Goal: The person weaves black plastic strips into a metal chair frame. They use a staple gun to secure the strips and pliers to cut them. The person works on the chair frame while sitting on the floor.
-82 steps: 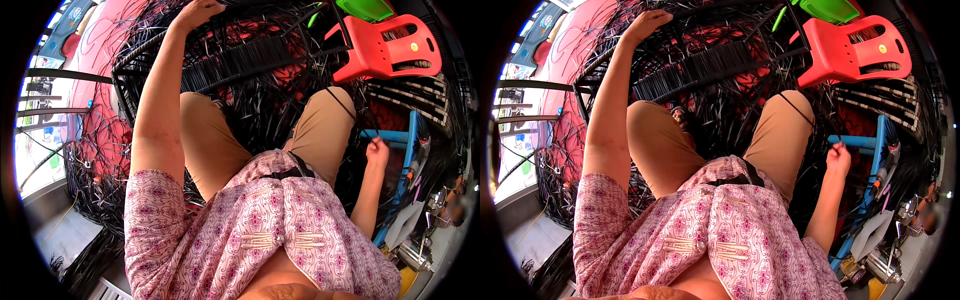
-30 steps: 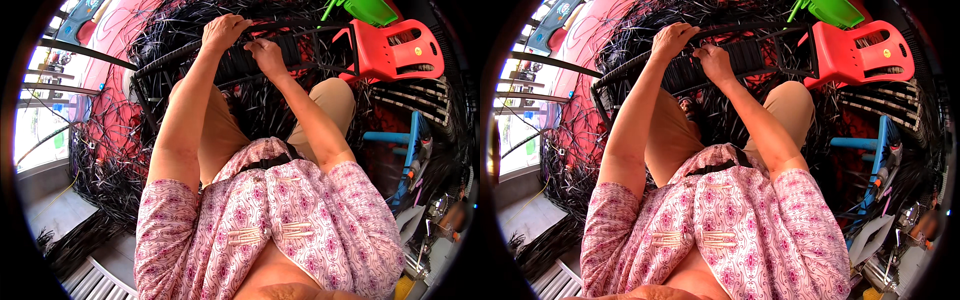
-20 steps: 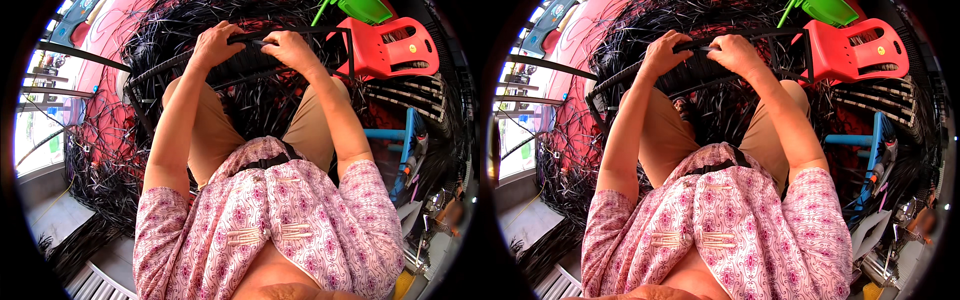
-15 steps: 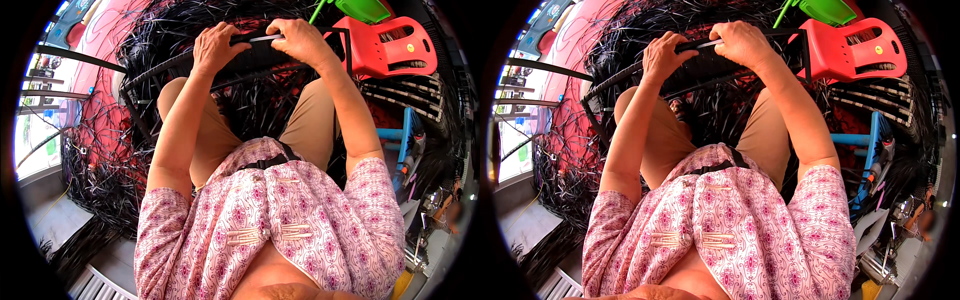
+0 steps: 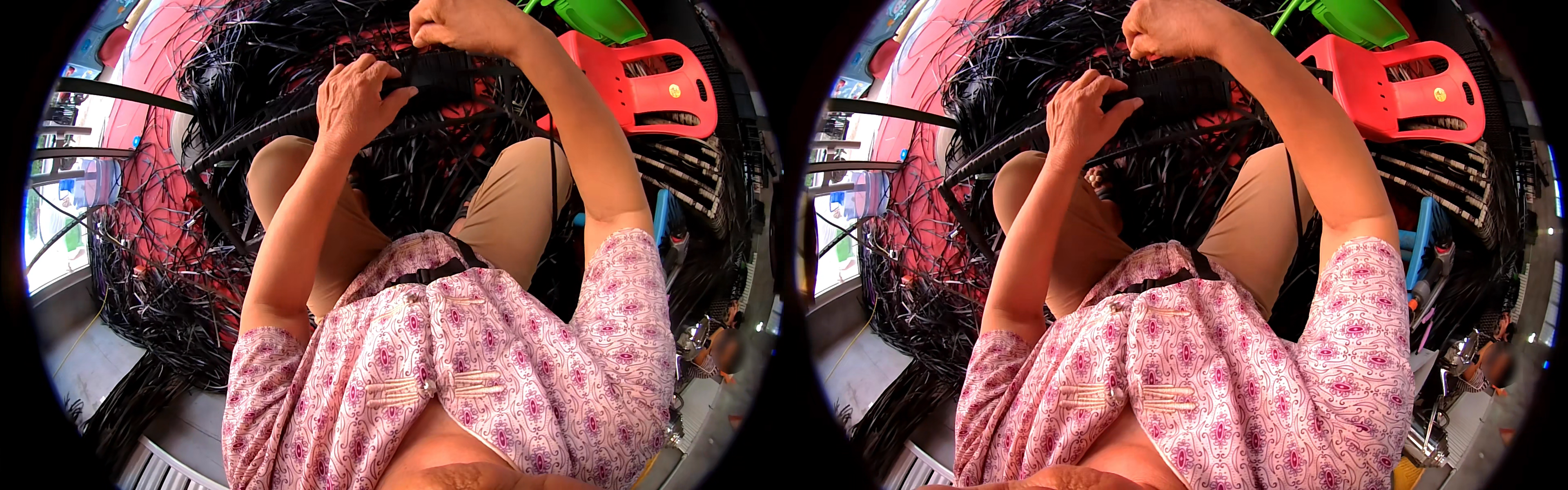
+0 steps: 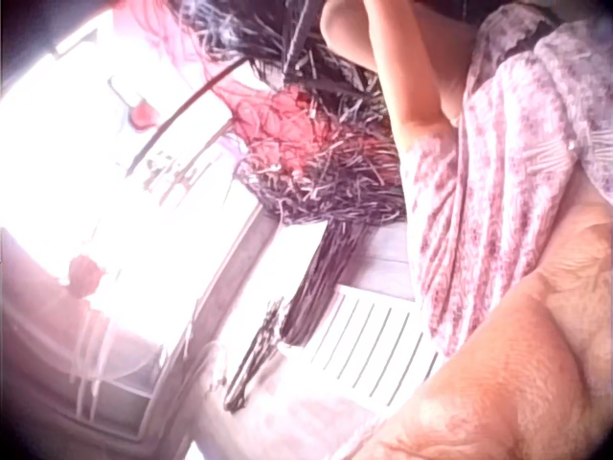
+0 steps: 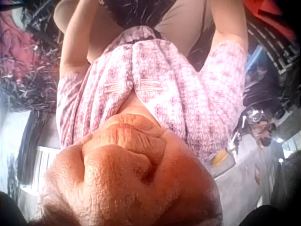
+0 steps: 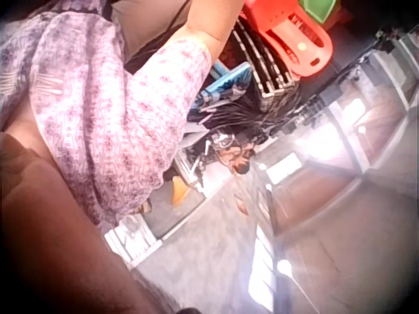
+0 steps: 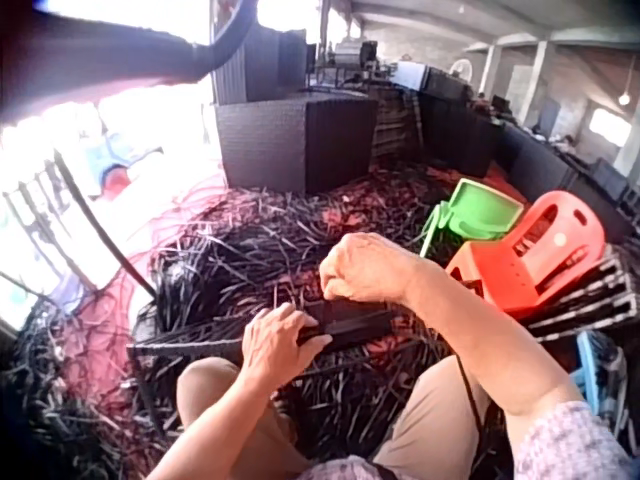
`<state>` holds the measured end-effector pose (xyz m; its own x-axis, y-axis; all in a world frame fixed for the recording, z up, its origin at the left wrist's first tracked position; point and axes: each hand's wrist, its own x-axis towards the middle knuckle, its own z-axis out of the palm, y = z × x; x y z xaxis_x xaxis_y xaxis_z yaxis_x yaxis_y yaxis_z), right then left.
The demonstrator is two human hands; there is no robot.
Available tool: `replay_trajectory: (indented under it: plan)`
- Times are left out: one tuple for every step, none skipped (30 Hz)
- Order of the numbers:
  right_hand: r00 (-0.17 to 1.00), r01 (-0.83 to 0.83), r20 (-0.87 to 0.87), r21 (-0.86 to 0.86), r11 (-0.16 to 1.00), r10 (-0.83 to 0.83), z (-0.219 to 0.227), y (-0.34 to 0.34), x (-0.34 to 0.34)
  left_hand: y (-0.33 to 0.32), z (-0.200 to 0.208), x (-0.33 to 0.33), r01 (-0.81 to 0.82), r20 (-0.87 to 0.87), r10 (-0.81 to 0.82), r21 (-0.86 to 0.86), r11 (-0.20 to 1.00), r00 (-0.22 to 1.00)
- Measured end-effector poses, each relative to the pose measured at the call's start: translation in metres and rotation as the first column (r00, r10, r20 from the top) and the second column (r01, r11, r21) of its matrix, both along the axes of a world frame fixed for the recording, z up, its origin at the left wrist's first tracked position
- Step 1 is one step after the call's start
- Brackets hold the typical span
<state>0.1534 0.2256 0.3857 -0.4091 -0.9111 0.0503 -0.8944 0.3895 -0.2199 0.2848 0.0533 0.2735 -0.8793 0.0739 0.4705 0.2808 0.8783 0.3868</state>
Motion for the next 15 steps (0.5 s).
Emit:
replay_trajectory:
  plan:
    - [0.996,0.001,0.087,0.013,1.0,-0.002,-0.006,-0.004,-0.011,0.001,-0.001,0.002,-0.001,-0.012,0.001,0.009,1.0,1.0]
    - [0.985,0.002,0.172,0.027,1.0,-0.007,-0.012,-0.008,-0.023,0.002,-0.001,0.002,-0.002,-0.025,0.002,0.019,1.0,1.0]
    - [0.969,-0.049,0.246,0.033,0.998,0.039,-0.022,-0.015,-0.032,0.002,-0.001,0.002,0.009,-0.038,-0.007,0.044,0.999,0.999]
    - [0.936,-0.007,0.352,0.064,0.998,-0.016,-0.031,-0.017,-0.039,0.002,-0.001,0.002,0.016,-0.031,-0.014,0.063,0.998,0.999]
    - [0.889,0.031,0.452,0.098,0.995,-0.072,-0.041,-0.02,-0.045,0.002,-0.001,0.003,0.021,-0.024,-0.019,0.081,0.997,1.0]
    - [0.829,0.064,0.544,0.136,0.989,-0.128,-0.05,-0.023,-0.05,0.002,-0.001,0.004,0.016,-0.002,-0.016,0.096,0.995,1.0]
    - [0.806,0.149,0.536,0.228,0.962,-0.252,-0.061,-0.029,-0.051,0.002,0.0,0.005,0.017,0.008,-0.018,0.133,0.991,1.0]
    - [0.791,0.111,0.57,0.225,0.968,-0.223,-0.068,-0.029,-0.054,0.002,0.0,0.005,0.032,-0.001,-0.032,0.128,0.991,0.999]
    - [0.774,0.073,0.603,0.22,0.973,-0.194,-0.074,-0.031,-0.056,0.002,0.001,0.006,0.04,-0.006,-0.04,0.119,0.992,0.999]
    - [0.75,0.029,0.642,0.207,0.978,-0.158,-0.08,-0.032,-0.057,0.001,0.001,0.006,0.049,-0.011,-0.048,0.109,0.993,0.999]
    - [0.727,0.021,0.667,0.215,0.976,-0.162,-0.084,-0.032,-0.057,0.001,0.002,0.006,0.071,-0.019,-0.069,0.099,0.993,0.997]
    - [0.709,0.014,0.683,0.232,0.973,-0.173,-0.088,-0.033,-0.058,0.0,0.003,0.006,0.081,-0.015,-0.08,0.089,0.993,0.997]
    - [0.689,0.008,0.7,0.248,0.969,-0.185,-0.091,-0.032,-0.058,0.0,0.003,0.006,0.093,-0.011,-0.092,0.079,0.993,0.996]
    - [0.665,-0.008,0.722,0.264,0.965,-0.192,-0.093,-0.032,-0.059,0.0,0.004,0.007,0.097,-0.001,-0.097,0.067,0.993,0.995]
    - [0.635,-0.001,0.742,0.28,0.96,-0.216,-0.096,-0.031,-0.059,0.001,0.004,0.008,0.095,0.009,-0.096,0.085,0.992,0.995]
